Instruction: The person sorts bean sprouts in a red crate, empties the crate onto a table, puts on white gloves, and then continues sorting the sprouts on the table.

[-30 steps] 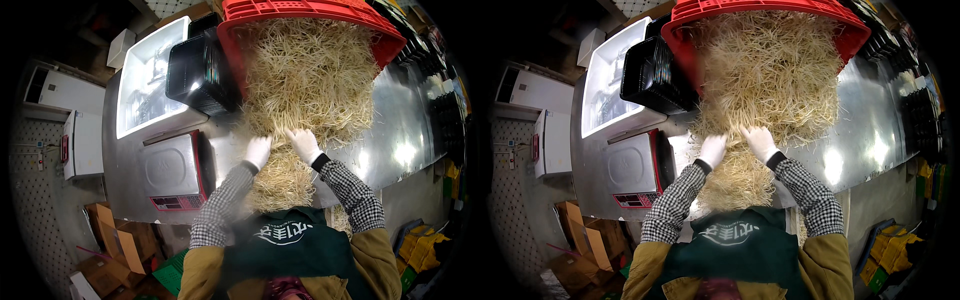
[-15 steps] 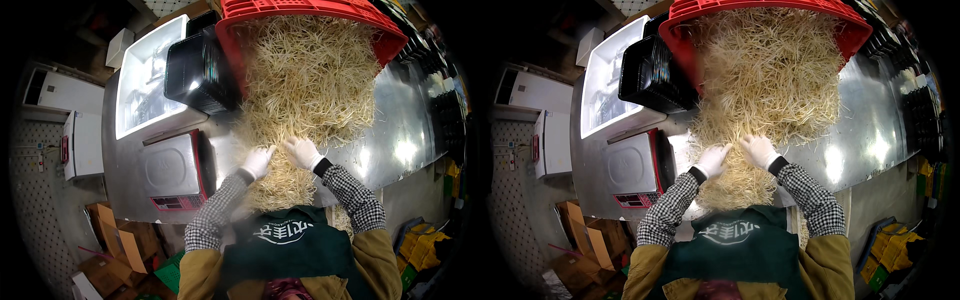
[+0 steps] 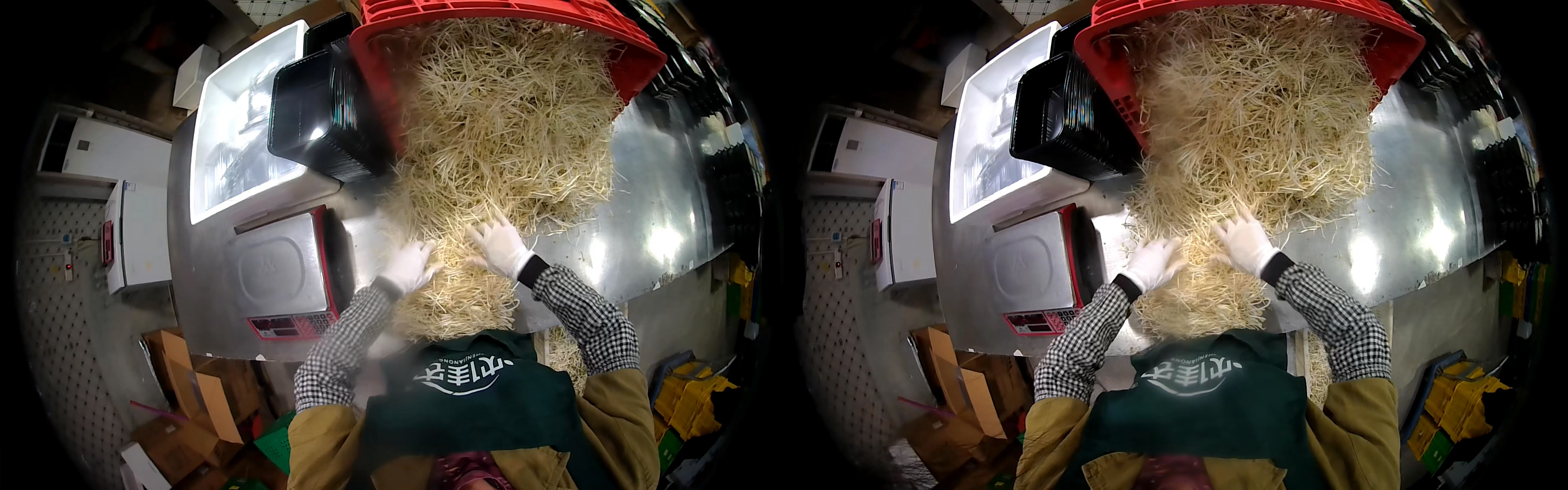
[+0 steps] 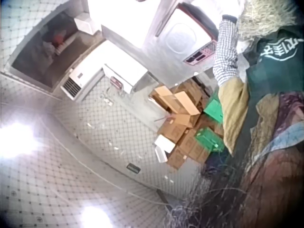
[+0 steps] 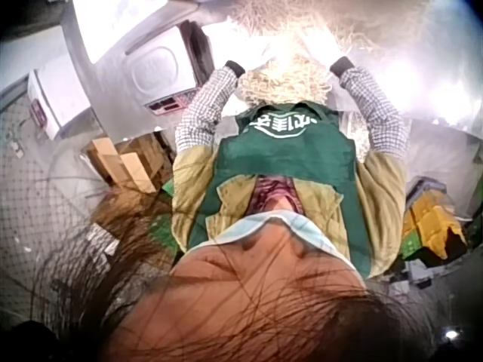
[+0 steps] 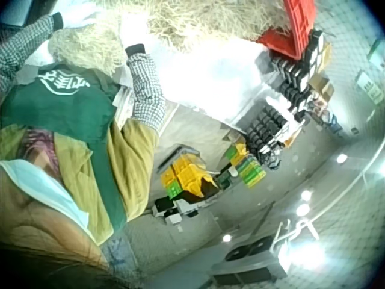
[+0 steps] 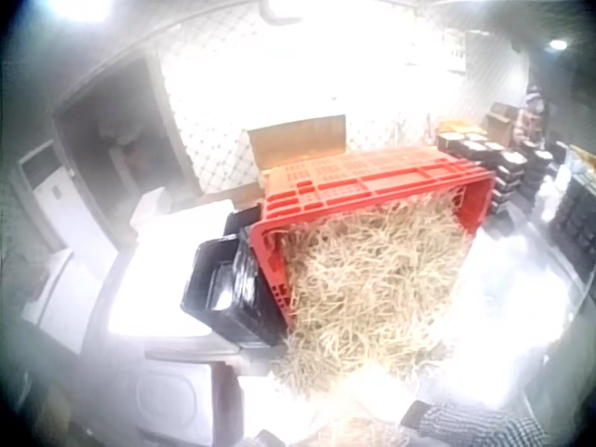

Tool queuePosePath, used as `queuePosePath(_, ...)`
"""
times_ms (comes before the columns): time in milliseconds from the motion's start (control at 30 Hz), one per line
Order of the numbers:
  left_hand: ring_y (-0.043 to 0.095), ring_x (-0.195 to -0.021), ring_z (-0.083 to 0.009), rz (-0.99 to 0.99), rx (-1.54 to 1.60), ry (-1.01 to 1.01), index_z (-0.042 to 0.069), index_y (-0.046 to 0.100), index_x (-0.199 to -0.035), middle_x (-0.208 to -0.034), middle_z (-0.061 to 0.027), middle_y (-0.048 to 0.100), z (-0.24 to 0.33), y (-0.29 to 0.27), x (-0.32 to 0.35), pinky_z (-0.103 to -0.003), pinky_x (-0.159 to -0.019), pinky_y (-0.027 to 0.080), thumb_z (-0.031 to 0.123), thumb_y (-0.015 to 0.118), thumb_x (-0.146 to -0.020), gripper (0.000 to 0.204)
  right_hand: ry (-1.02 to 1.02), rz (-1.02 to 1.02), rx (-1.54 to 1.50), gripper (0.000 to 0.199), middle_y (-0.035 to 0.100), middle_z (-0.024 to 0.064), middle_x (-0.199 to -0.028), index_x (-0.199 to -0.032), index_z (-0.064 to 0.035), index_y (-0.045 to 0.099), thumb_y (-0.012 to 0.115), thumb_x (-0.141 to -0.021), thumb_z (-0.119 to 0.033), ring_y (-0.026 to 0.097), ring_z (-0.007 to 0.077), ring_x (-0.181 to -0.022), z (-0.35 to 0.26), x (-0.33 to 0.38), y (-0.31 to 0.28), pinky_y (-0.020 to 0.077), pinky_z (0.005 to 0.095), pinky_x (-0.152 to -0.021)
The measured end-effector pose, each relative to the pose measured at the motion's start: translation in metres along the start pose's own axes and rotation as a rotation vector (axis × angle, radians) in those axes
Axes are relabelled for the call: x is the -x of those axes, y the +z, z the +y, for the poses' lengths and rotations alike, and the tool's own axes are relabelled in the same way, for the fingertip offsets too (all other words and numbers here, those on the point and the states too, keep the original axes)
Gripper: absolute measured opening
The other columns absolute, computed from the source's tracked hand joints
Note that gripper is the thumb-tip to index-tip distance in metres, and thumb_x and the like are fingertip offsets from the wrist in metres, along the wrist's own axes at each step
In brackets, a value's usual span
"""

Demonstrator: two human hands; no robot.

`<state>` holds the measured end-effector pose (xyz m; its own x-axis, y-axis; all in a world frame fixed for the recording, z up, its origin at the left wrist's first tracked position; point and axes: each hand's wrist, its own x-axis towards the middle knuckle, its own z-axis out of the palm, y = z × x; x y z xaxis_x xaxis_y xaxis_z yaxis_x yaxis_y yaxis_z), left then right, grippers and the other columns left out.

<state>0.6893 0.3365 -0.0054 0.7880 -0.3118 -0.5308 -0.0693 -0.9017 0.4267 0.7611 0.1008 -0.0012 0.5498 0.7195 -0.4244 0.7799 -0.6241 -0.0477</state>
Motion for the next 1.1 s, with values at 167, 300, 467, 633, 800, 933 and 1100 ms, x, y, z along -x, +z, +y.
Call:
queuePosePath(167,0.039,-0.138,-0.0336,0.291,-0.182,0.143,0.006,0.022,-0.153,-0.146,-0.0164,0.045,-0.017,0.04,0.028,-0.061,-0.114,0.022,0.054,0.069,-0.08,0.099,-0.005,0.222,-0.101,0.097,0.043,0.0171,-0.146,-0.149,-0.007,0.034,0.075,-0.073,-0.052,0.042,0.0347,-0.134,-0.016,0.042,0.026,0.0248,0.0526,-0.116)
queuePosePath(300,0.046,-0.13,-0.0341,0.081,-0.138,-0.047,0.003,0.02,-0.151,-0.132,-0.0201,0.052,0.012,0.018,-0.008,-0.063,-0.114,0.02,0.036,0.077,-0.072,0.102,0.117,0.281,-0.107,0.098,0.033,0.0228,-0.152,-0.151,-0.0059,0.03,0.077,-0.072,-0.041,0.039,0.0374,-0.135,-0.022,0.009,0.022,0.0215,0.0522,-0.118)
queuePosePath(467,0.057,-0.113,-0.0304,0.086,-0.101,-0.024,0.004,0.036,-0.145,-0.118,-0.0185,0.058,0.024,-0.02,-0.021,-0.038,-0.093,0.051,0.017,0.078,-0.073,0.085,0.069,0.194,-0.242,0.082,0.064,0.0203,-0.115,-0.146,-0.0034,0.038,0.07,-0.073,-0.025,0.064,0.0315,-0.106,0.003,-0.019,0.012,0.0447,0.0419,-0.1)
queuePosePath(633,0.038,-0.136,-0.0399,0.059,-0.117,0.098,0.008,0.018,-0.154,-0.148,-0.0256,0.035,0.017,-0.037,0.014,-0.055,-0.11,0.032,0.034,0.079,-0.069,0.108,-0.052,0.069,-0.32,0.099,0.049,0.0235,-0.138,-0.151,-0.007,0.03,0.077,-0.07,-0.039,0.051,0.0358,-0.126,0.013,0.017,-0.033,0.0368,0.0476,-0.109)
queuePosePath(800,0.021,-0.148,-0.0376,-0.033,-0.401,-0.038,0.004,0.006,-0.156,-0.159,-0.0248,0.018,0.034,-0.007,0.04,-0.057,-0.118,0.016,0.055,0.082,-0.065,0.128,-0.004,0.114,-0.135,0.127,0.026,0.0238,-0.157,-0.156,-0.0088,0.017,0.085,-0.059,-0.056,0.028,0.0413,-0.143,-0.034,0.048,0.014,0.0233,0.0569,-0.116)
queuePosePath(933,0.038,-0.138,-0.0345,0.14,-0.188,-0.095,0.007,0.015,-0.154,-0.141,-0.0223,0.043,0.003,0.034,0.013,-0.062,-0.116,0.017,0.036,0.075,-0.072,0.106,0.097,0.314,-0.112,0.116,0.037,0.0221,-0.149,-0.155,-0.0066,0.018,0.083,-0.066,-0.043,0.042,0.0374,-0.134,-0.041,0.024,0.05,0.0222,0.0565,-0.116)
queuePosePath(1100,0.045,-0.131,-0.0335,-0.001,-0.023,-0.099,0.006,0.019,-0.152,-0.132,-0.0196,0.051,-0.007,-0.017,-0.003,-0.056,-0.116,0.023,0.033,0.077,-0.071,0.103,0.147,0.143,-0.365,0.112,0.04,0.0204,-0.147,-0.156,-0.0048,0.013,0.078,-0.07,-0.038,0.047,0.0355,-0.129,-0.015,0.016,0.015,0.0231,0.0543,-0.116)
